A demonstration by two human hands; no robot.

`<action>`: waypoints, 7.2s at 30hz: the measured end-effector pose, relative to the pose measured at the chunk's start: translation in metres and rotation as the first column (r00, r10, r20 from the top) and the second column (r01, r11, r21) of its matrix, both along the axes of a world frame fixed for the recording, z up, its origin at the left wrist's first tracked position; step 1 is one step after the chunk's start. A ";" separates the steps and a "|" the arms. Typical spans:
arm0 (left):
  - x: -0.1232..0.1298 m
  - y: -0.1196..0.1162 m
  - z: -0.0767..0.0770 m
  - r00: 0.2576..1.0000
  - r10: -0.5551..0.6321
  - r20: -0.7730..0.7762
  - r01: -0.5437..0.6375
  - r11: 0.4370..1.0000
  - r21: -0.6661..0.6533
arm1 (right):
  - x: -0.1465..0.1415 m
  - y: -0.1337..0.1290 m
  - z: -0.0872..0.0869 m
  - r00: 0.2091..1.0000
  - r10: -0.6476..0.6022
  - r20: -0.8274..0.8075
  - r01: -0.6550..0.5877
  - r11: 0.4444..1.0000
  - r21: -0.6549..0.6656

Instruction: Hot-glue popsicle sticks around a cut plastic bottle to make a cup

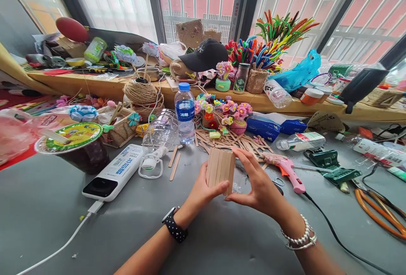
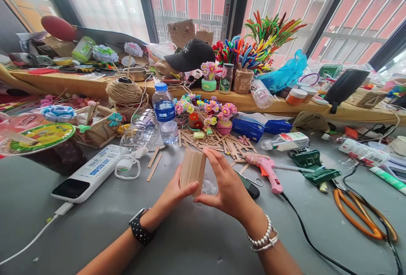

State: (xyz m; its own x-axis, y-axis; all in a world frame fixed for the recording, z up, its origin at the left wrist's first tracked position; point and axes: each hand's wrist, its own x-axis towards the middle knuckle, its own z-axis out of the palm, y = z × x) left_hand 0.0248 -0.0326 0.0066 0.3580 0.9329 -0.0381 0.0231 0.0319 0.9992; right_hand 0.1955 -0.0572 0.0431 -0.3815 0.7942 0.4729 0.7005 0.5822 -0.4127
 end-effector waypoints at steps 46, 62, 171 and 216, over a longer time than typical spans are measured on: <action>-0.011 0.011 -0.001 0.956 -0.157 0.250 0.182 0.980 -0.083 | 0.022 -0.017 -0.018 0.719 -0.444 -0.535 0.184 0.863 -0.470; -0.027 0.023 -0.007 0.979 -0.159 -0.130 0.162 0.987 0.015 | 0.017 -0.021 -0.018 0.809 -0.293 -0.509 0.008 0.872 -0.489; -0.018 0.008 0.004 0.992 -0.007 0.123 -0.022 0.971 0.239 | -0.018 -0.022 -0.046 0.611 -0.448 -0.653 -0.208 0.705 -0.678; -0.013 0.005 -0.001 0.859 -0.040 0.511 0.049 0.999 -0.003 | -0.027 -0.034 -0.044 0.885 -0.181 -0.428 0.121 0.979 -0.164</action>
